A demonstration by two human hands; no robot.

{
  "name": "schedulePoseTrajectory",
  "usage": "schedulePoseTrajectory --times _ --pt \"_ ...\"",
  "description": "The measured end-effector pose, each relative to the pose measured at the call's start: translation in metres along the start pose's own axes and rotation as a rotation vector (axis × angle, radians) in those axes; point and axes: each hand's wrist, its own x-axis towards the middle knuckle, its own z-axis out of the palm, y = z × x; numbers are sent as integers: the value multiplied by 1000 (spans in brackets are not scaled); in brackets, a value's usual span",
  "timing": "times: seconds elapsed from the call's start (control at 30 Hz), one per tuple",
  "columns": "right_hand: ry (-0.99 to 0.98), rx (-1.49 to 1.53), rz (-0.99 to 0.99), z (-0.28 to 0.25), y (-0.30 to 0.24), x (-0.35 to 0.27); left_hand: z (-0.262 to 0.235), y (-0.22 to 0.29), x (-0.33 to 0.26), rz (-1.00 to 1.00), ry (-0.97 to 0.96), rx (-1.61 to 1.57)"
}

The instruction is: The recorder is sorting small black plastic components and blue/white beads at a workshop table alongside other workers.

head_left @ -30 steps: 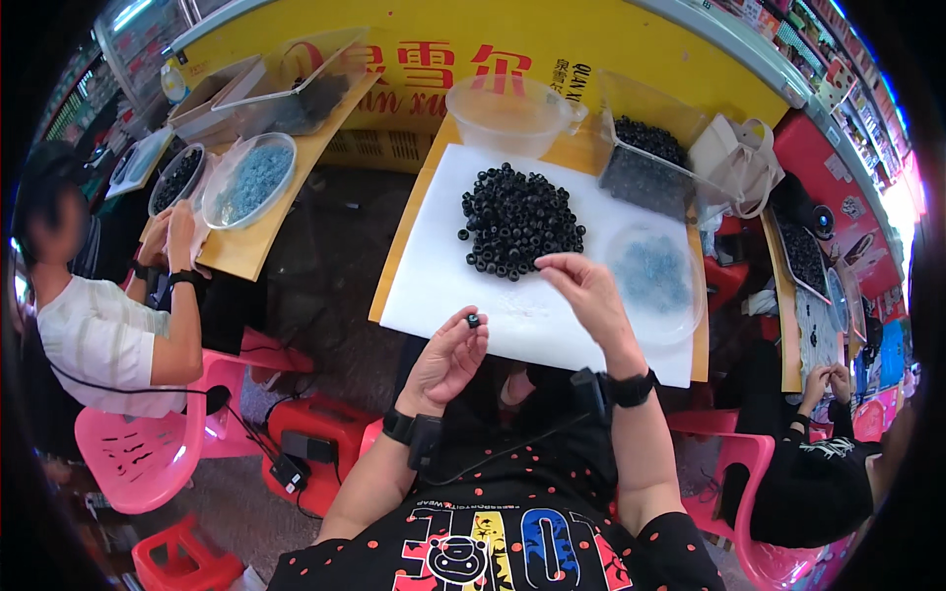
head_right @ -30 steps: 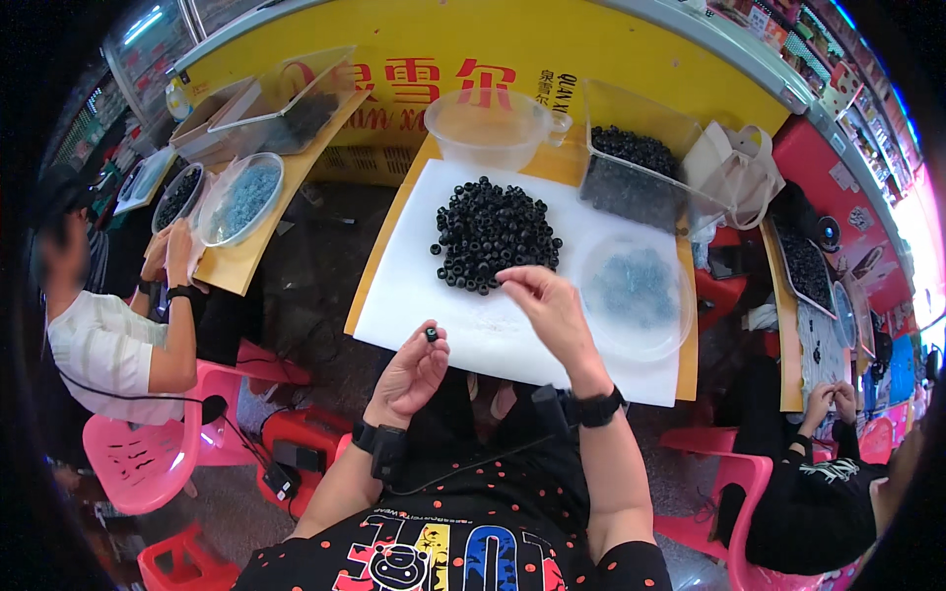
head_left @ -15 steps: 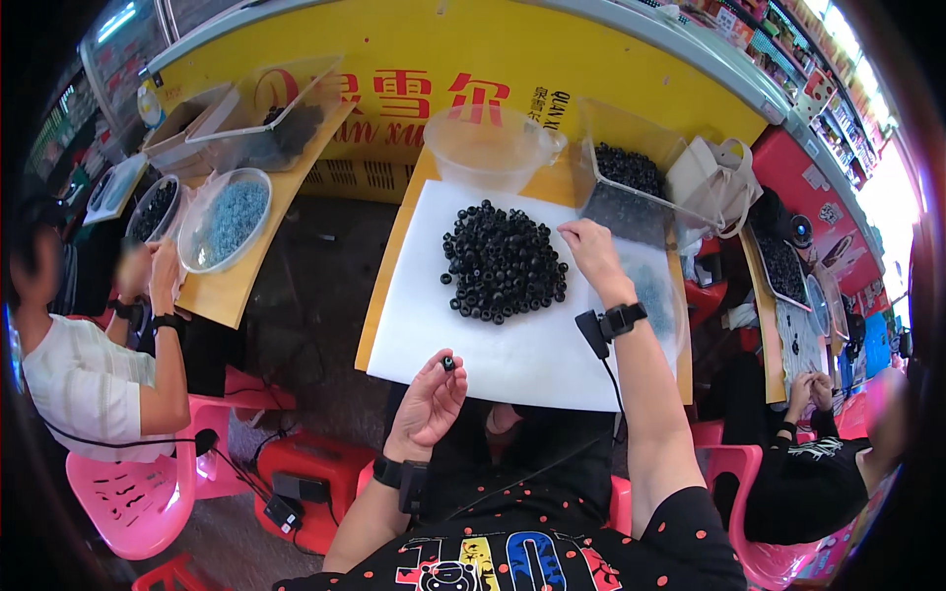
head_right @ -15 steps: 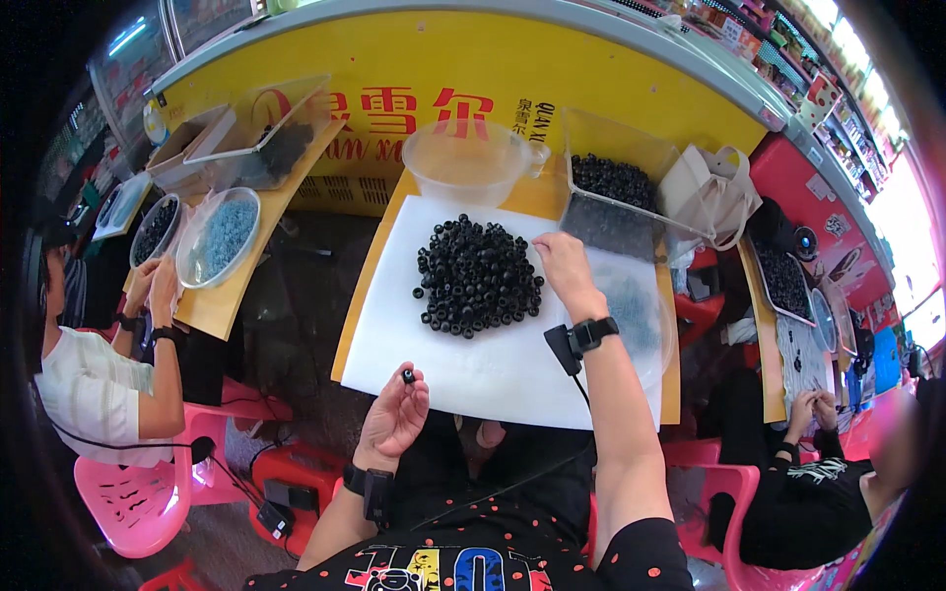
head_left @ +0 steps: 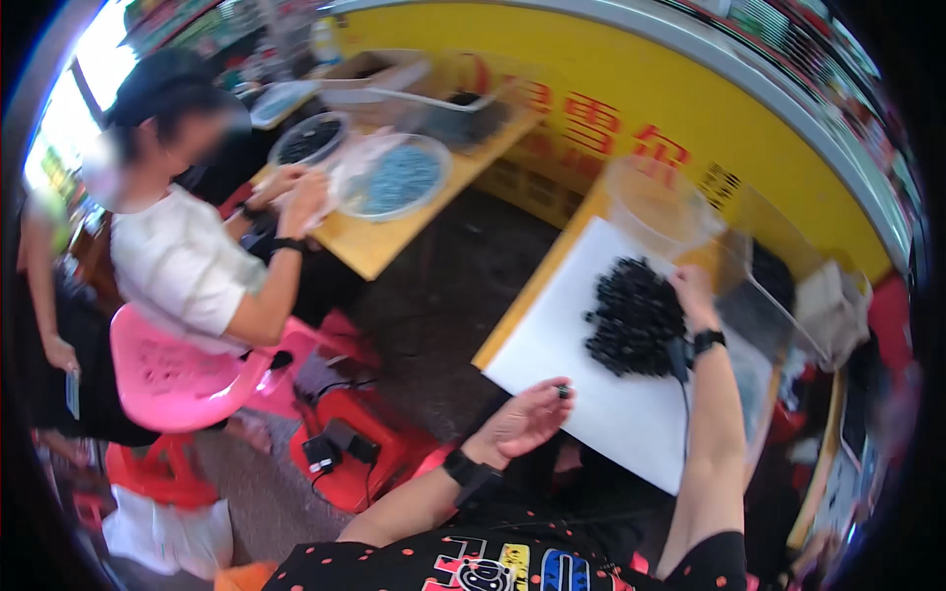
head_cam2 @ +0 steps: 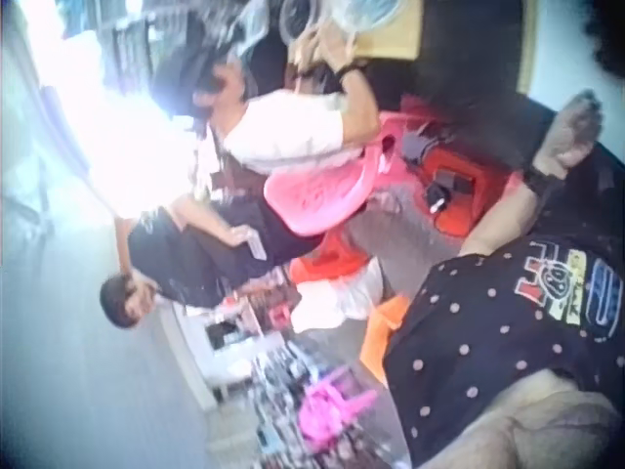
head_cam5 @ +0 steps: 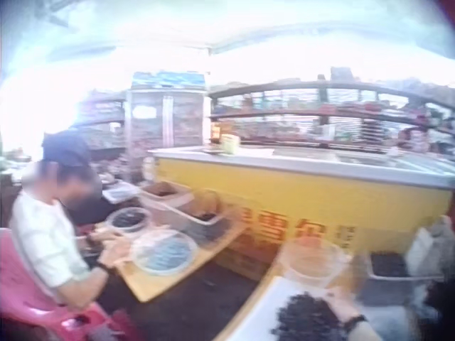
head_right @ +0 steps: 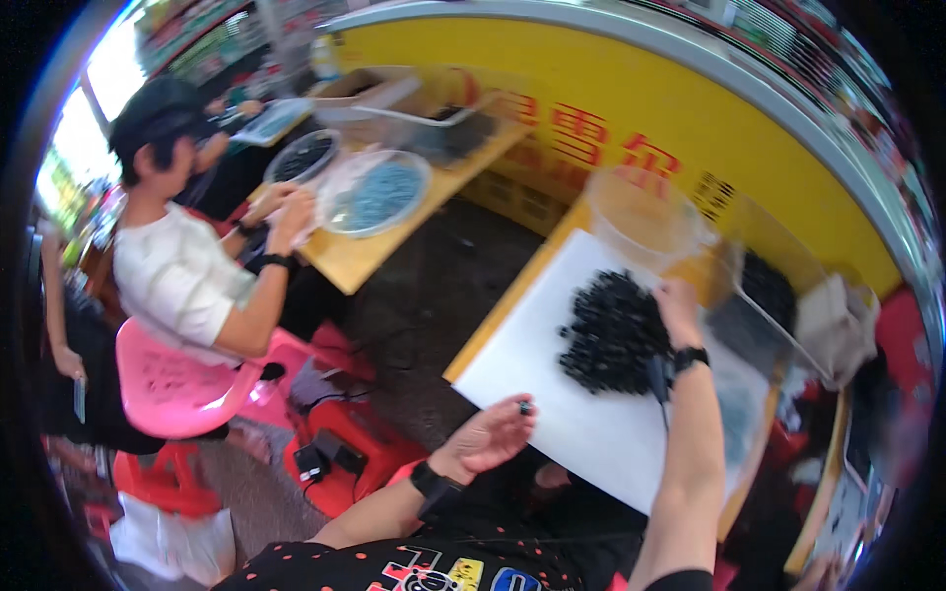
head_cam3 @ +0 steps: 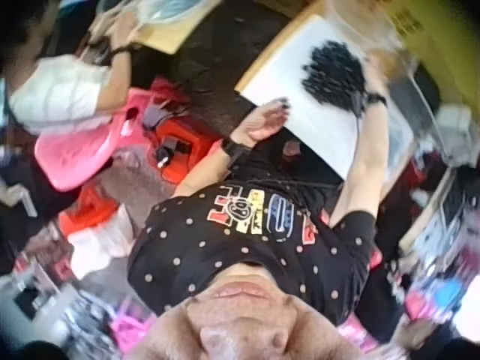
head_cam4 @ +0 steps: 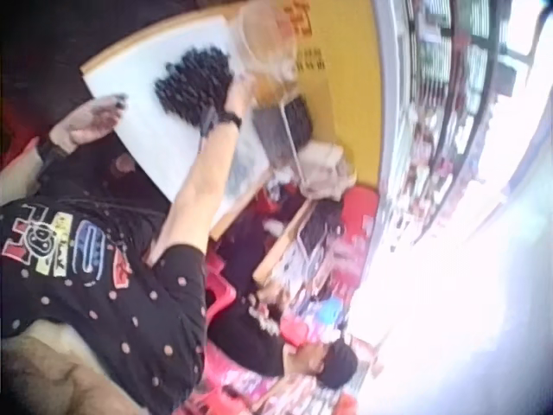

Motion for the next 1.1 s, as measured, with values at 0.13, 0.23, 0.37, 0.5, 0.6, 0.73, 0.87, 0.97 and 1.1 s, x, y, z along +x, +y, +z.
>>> schedulePoseTrajectory --times 0.13,0.23,0.37,0.5,0.6,0.73,0.87,0.97,1.1 --pt "43 -4 15 5 -4 -4 1 1 1 10 -44 23" --pt "6 -9 17 -1 -21 -18 10 -2 2 30 -58 39" --pt "-25 -83 11 8 -13 -5 29 2 7 72 -25 162" --pt "6 -98 39 4 -11 -8 47 1 20 87 -5 153" --pt "112 51 73 -15 -31 -20 57 -2 23 78 -14 125" --pt "154 440 92 -63 -83 -63 59 -6 24 101 32 187" --pt "-102 1003 182 -97 -143 -153 60 -15 21 82 41 225" --pt "-173 1143 256 -97 -164 -216 67 -22 17 26 31 270" --pt "-90 1149 280 -97 -191 -248 68 -28 8 21 15 289"
